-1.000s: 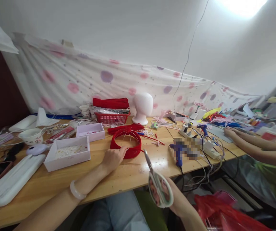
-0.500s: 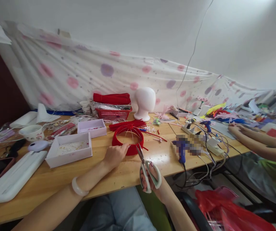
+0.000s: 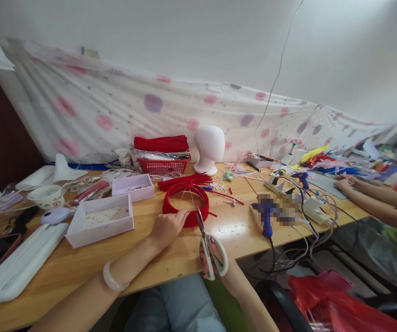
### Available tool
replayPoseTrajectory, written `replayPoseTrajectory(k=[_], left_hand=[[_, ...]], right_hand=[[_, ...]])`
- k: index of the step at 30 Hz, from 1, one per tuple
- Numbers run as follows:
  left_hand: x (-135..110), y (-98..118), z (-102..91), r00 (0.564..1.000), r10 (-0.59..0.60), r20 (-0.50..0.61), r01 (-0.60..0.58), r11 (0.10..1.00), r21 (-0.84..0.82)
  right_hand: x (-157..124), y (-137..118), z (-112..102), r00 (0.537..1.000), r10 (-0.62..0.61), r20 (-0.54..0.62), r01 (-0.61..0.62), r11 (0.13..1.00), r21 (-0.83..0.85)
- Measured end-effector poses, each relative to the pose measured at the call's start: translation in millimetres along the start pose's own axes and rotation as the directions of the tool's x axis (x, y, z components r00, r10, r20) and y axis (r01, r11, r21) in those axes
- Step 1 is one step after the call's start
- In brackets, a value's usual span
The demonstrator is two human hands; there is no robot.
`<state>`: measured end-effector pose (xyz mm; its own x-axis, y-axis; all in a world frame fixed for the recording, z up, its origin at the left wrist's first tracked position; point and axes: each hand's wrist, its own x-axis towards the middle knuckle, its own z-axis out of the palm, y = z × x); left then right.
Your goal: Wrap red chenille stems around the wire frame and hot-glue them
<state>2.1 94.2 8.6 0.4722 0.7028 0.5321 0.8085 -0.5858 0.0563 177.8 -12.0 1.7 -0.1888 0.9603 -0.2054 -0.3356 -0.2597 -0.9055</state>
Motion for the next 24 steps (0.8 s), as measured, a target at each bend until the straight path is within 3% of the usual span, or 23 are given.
replayPoseTrajectory(k=[6,12,24], left_hand=[[0,-1,2.4,1.000,-0.001,-0.010,0.001,1.000,0.012],[-1,-1,1.0,1.000,0.017,-0.007,-0.017,1.000,0.008],[-2,-1,-3.1,0.999,0.034,0.017,-0.034,0.999,0.003]], right_hand=[[2,11,6,0.993,-0.015,-0.114,0.014,1.000,-0.013],[1,17,1,0.991,0.022,-0.131,-0.022,1.000,0.001],[-13,-6,12,0.986,0.015,-0.167,-0.026,0.998,-0.061]])
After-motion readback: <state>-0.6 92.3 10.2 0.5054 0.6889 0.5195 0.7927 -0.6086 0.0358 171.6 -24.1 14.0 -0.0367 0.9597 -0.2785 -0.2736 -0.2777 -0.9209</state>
